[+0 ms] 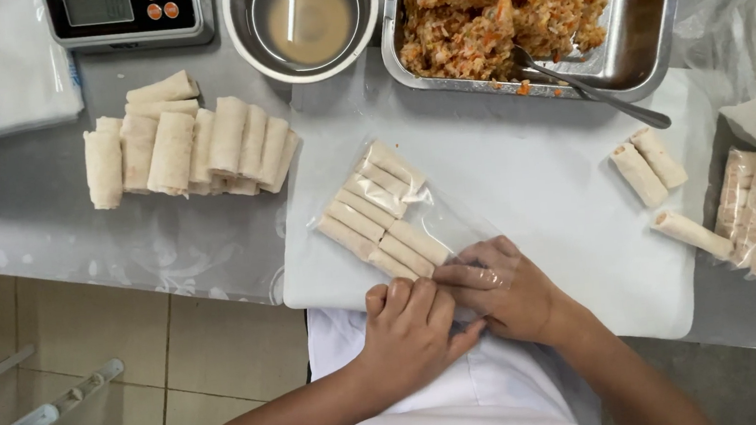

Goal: Weighing lumpia rolls on a digital scale and organizing them into plastic bags for packaging.

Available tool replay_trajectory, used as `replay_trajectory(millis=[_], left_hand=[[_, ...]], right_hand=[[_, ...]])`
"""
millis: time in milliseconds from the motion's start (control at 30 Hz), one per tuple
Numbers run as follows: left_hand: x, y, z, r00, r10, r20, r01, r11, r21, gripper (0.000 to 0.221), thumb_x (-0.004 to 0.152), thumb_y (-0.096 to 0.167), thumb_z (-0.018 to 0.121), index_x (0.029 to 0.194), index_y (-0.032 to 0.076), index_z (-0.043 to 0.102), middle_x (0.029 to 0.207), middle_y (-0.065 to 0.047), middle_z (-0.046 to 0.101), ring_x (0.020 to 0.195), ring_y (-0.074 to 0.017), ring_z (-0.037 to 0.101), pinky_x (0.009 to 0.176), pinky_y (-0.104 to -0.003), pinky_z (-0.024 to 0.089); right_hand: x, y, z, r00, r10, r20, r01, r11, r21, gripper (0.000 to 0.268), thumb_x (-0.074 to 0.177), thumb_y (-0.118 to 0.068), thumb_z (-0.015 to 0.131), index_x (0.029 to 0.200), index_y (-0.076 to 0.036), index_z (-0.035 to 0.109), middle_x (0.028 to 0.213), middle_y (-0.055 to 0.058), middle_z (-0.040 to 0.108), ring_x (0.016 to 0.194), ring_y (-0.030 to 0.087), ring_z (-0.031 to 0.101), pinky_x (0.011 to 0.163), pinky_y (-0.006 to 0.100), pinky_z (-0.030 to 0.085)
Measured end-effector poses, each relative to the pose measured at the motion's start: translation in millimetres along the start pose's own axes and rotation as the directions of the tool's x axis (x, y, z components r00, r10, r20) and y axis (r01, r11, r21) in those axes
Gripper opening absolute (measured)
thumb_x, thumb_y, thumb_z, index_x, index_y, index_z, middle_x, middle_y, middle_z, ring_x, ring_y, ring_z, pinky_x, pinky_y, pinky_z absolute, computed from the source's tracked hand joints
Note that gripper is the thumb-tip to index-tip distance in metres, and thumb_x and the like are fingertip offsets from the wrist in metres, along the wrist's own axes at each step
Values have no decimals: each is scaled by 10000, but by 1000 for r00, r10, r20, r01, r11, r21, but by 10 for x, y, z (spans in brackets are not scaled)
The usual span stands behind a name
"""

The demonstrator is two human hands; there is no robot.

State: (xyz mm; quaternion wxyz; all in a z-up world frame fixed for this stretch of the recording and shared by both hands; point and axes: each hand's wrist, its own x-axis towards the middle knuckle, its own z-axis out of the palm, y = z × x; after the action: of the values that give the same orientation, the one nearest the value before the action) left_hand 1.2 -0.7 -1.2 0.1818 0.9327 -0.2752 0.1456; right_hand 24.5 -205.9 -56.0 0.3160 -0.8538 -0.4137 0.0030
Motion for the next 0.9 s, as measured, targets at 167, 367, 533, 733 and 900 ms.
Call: replay_trajectory(millis=[167,367,533,733,900], left_hand=[[91,55,-27,998,35,-53,-35,999,6,147,883,177,590,746,138,553,772,-47,513,744,-241,483,705,-388,327],[42,34,2,996,83,-33,-86,988,-125,153,892,143,611,764,90,548,805,-102,506,765,-290,479,692,-412,344],[-71,-289,-96,993,118,-3,-111,927,-357,281,1051,310,527,877,93,569,937,-86,585,800,-299,541,760,-439,388],[-146,-820,-66,991,-126,41,130,983,-127,384,1053,322,514,1357,89,548,1481,-193,485,1398,-398,435,1152,-556,372],[-62,-882,-63,986,-111,122,115,993,-32,544,1094,415,424,1521,79,421,1603,-231,371,1488,-442,386,1121,-566,420]], right_hand=[[26,-9,-24,999,33,21,-33,999,25,251,907,-137,520,1069,-202,701,1283,-90,673,1074,262,610,860,455,404],[-15,-52,110,992,109,58,-105,993,-62,296,977,-226,505,1235,-170,639,1248,-127,664,1064,262,596,831,470,419],[-120,-199,-167,973,62,221,-56,998,-35,439,1018,-306,441,1403,-182,611,1532,5,540,1364,286,521,994,484,389],[71,-339,-157,986,89,-143,-123,962,-245,256,1004,1,487,1127,-32,709,1360,84,646,1132,296,640,963,405,514],[267,-409,-131,983,-1,-182,-44,969,-245,227,1024,-14,511,1120,-4,716,1210,151,695,1149,320,680,993,455,544]])
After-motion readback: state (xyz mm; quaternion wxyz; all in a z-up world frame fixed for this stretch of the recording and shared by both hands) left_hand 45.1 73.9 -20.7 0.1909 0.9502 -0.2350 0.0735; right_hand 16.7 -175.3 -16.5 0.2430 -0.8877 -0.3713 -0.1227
